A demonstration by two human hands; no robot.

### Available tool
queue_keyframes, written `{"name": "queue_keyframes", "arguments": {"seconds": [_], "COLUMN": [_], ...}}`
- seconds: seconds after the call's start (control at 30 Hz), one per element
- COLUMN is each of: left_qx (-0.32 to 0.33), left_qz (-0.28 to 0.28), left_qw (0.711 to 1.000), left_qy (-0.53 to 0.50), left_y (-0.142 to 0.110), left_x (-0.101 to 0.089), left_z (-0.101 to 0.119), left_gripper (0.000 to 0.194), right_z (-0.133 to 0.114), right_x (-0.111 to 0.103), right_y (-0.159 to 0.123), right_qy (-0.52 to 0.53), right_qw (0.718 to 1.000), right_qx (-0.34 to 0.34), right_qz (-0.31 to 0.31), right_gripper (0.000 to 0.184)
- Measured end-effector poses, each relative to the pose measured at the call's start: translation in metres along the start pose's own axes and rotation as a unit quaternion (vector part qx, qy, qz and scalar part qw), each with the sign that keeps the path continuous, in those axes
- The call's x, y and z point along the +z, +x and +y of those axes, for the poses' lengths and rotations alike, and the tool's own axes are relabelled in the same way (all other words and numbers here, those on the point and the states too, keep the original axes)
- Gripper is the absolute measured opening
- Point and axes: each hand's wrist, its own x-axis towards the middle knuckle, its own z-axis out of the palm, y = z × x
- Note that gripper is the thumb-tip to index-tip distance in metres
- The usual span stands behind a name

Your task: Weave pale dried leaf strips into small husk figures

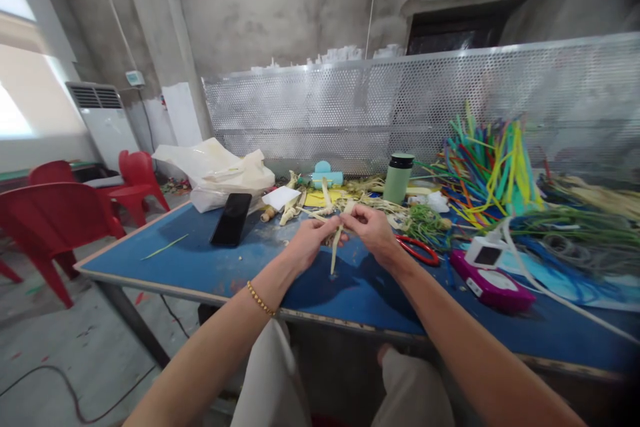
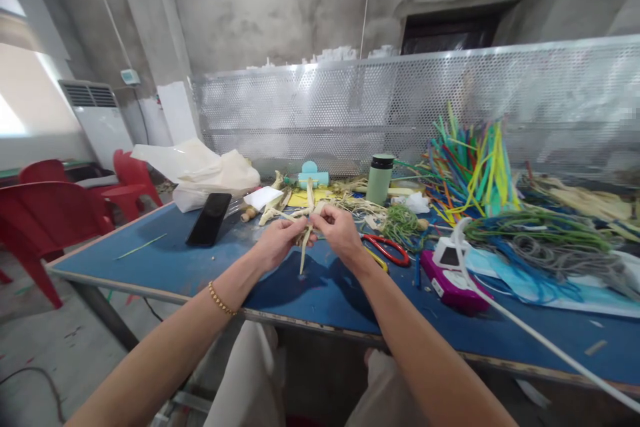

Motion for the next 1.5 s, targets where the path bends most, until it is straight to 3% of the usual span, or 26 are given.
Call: {"name": "queue_keyframes", "arguments": {"seconds": [0.17,1.17,1.37,1.5], "left_qx": [0.051,0.053,-0.008,-0.052], "left_qz": [0.020,0.010,-0.009,-0.021], "left_qw": [0.997,0.997,1.000,0.998], "left_qy": [0.053,0.053,0.011,-0.020], "left_y": [-0.001,0.001,0.000,-0.002], "left_x": [0.001,-0.001,-0.002,-0.004], "left_z": [0.001,-0.004,-0.003,0.000], "left_gripper": [0.031,0.032,0.041,0.052], "right_z": [-0.006,0.004,0.003,0.005], "right_x": [0.003,0.007,0.006,0.002], "right_y": [-0.003,-0.001,-0.001,0.000], "right_qy": [0.018,-0.054,-0.021,0.008], "right_qw": [0.999,0.998,0.999,0.999], "right_qx": [0.020,0.004,0.023,0.028], "right_qz": [-0.019,0.029,0.006,0.027], "right_gripper": [0.031,0.029,0.030,0.031]}}
